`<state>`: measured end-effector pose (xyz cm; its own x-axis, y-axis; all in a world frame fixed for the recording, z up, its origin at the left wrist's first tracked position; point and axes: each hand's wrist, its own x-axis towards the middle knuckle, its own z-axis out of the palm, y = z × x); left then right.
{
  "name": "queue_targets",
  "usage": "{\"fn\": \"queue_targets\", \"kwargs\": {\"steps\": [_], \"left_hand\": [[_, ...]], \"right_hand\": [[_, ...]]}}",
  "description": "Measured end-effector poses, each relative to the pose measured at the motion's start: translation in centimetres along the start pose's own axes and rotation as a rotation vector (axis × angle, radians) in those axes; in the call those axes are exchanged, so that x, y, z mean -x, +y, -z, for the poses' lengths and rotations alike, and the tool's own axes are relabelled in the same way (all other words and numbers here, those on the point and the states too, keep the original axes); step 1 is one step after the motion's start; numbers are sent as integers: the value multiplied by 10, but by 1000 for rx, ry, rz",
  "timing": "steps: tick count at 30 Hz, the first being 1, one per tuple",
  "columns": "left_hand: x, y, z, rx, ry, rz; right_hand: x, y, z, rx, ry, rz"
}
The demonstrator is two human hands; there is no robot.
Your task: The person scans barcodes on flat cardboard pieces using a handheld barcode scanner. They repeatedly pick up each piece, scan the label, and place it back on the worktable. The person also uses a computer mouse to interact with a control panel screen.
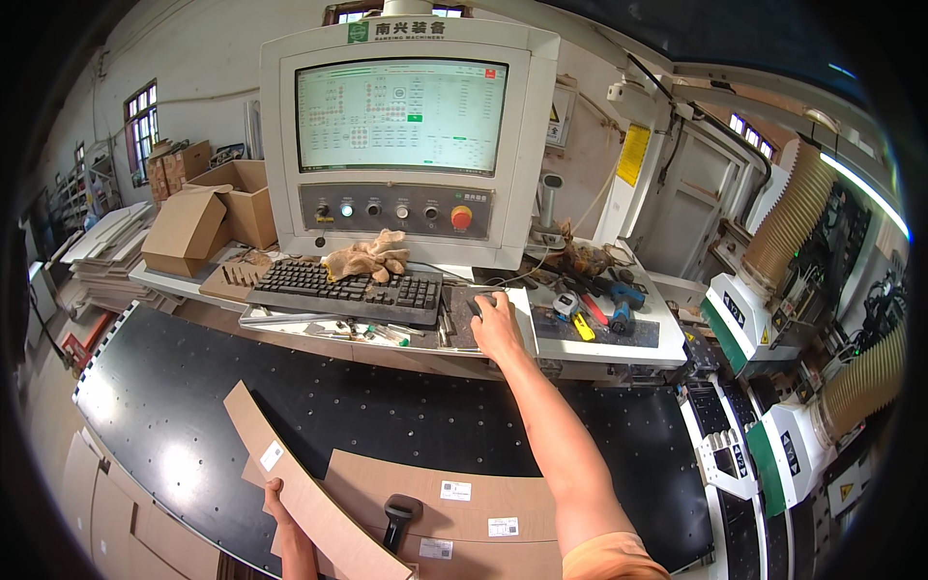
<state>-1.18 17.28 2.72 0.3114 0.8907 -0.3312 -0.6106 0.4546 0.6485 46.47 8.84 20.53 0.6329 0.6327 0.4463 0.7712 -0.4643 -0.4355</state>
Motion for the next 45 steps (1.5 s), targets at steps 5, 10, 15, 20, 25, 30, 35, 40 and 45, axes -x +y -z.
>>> {"fn": "queue_targets", "kwargs": {"steps": [5,10,15,20,25,30,35,40,45], "left_hand": [[0,0,-1,-7,-1,3],[5,2,-6,-27,12,4],[6,3,-9,-40,36,8],[6,3,-8,-40,20,5],[4,3,-6,31,-49,13],[5,4,-1,-11,-4,-35],[6,4,-5,6,6,-25],[5,3,-2,-8,24,-31],[0,1,6,-8,51,-31]], "right_hand": [[-1,0,-1,-3,1,1],[0,0,-1,-5,0,3],[0,-1,1,-11,-15,-21],[0,0,0,16,-23,6],[-2,3,-2,-11,5,16],[-1,2,-1,-55,-2,78],[0,0,0,-31,8,97],[0,-1,2,-18,-7,91],[-1,0,-1,-35,4,107]]}}
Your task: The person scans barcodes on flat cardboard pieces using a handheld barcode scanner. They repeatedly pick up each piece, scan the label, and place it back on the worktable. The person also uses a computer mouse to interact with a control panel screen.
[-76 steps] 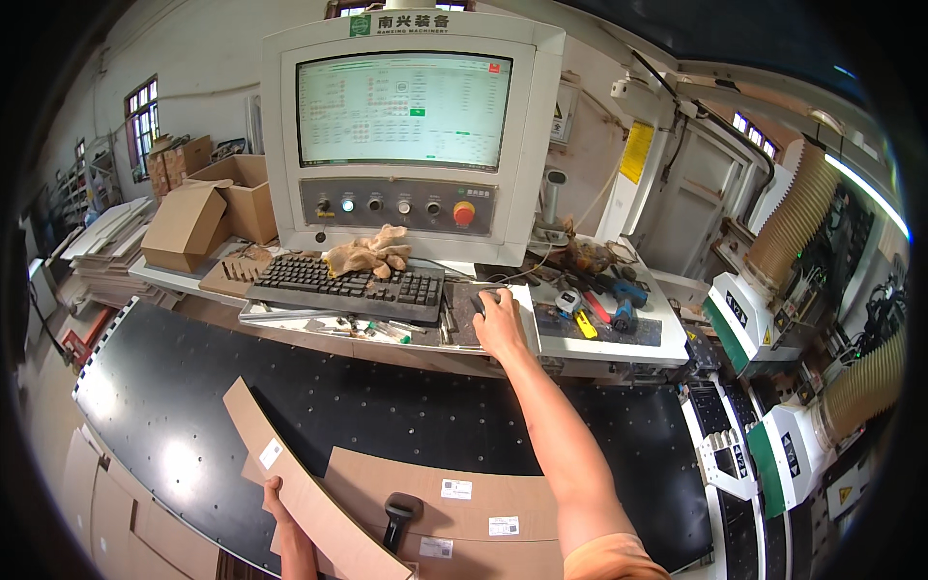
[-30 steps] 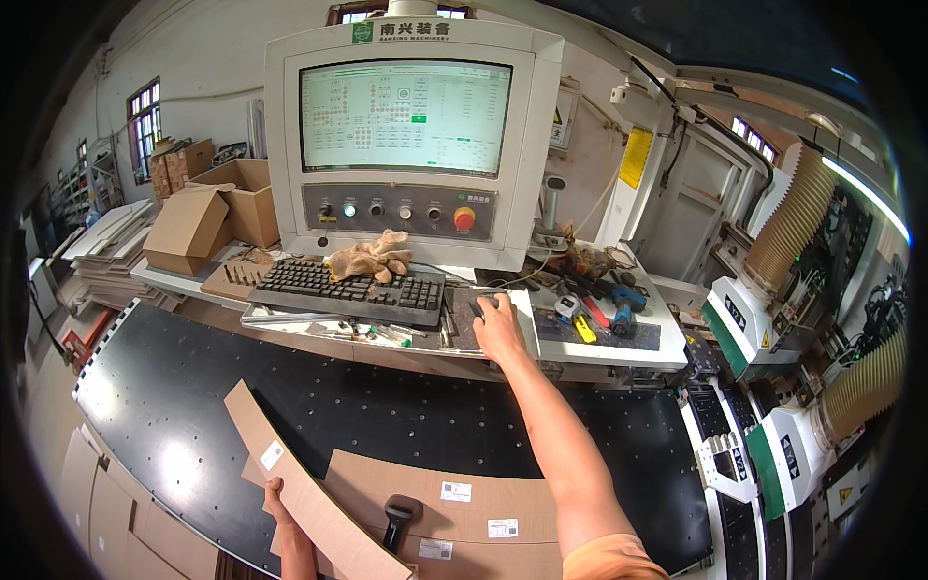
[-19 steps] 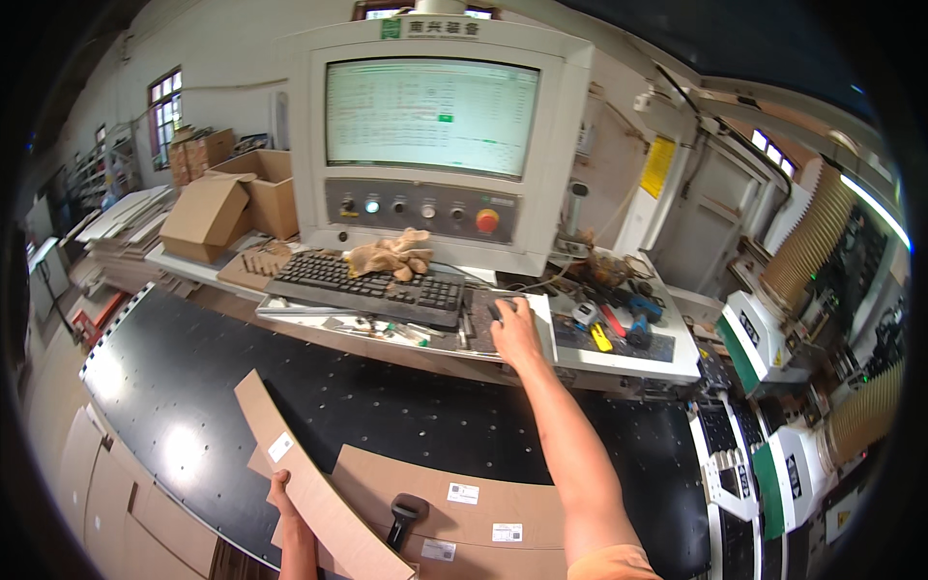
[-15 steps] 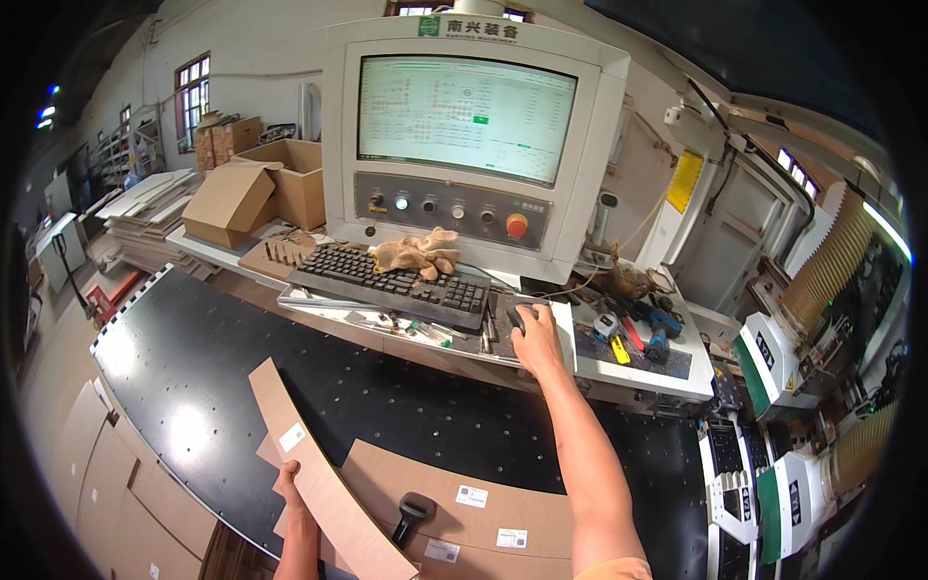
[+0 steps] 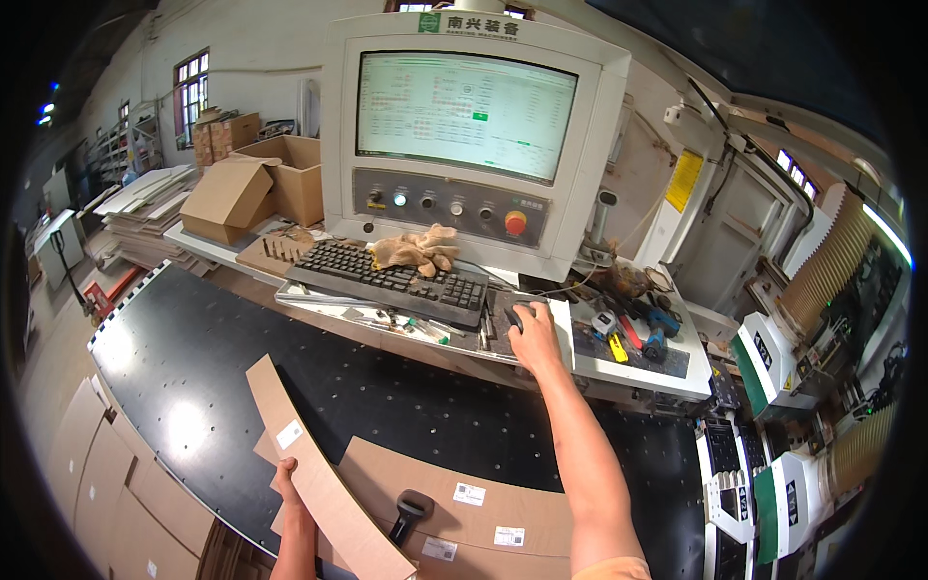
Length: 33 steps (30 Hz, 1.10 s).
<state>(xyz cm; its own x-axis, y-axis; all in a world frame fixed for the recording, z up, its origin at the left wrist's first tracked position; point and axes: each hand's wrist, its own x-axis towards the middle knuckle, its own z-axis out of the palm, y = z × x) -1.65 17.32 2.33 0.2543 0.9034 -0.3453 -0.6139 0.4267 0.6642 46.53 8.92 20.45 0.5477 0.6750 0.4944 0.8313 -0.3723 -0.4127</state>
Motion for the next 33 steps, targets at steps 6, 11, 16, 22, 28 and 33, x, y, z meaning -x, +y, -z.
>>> {"fn": "queue_targets", "kwargs": {"steps": [6,11,16,22,28,33], "left_hand": [[0,0,-6,47,-129,35],[4,3,-11,-12,-68,37],[6,2,-10,-21,-41,50],[2,1,-6,-5,-43,43],[-2,-1,-1,6,-85,32],[-1,-2,-1,-4,-99,25]], "right_hand": [[2,2,-2,62,42,-45],[3,-1,1,86,38,-33],[2,1,1,120,42,-8],[3,0,0,122,52,-22],[2,-2,2,131,27,-41],[2,-3,3,113,-1,-51]]}}
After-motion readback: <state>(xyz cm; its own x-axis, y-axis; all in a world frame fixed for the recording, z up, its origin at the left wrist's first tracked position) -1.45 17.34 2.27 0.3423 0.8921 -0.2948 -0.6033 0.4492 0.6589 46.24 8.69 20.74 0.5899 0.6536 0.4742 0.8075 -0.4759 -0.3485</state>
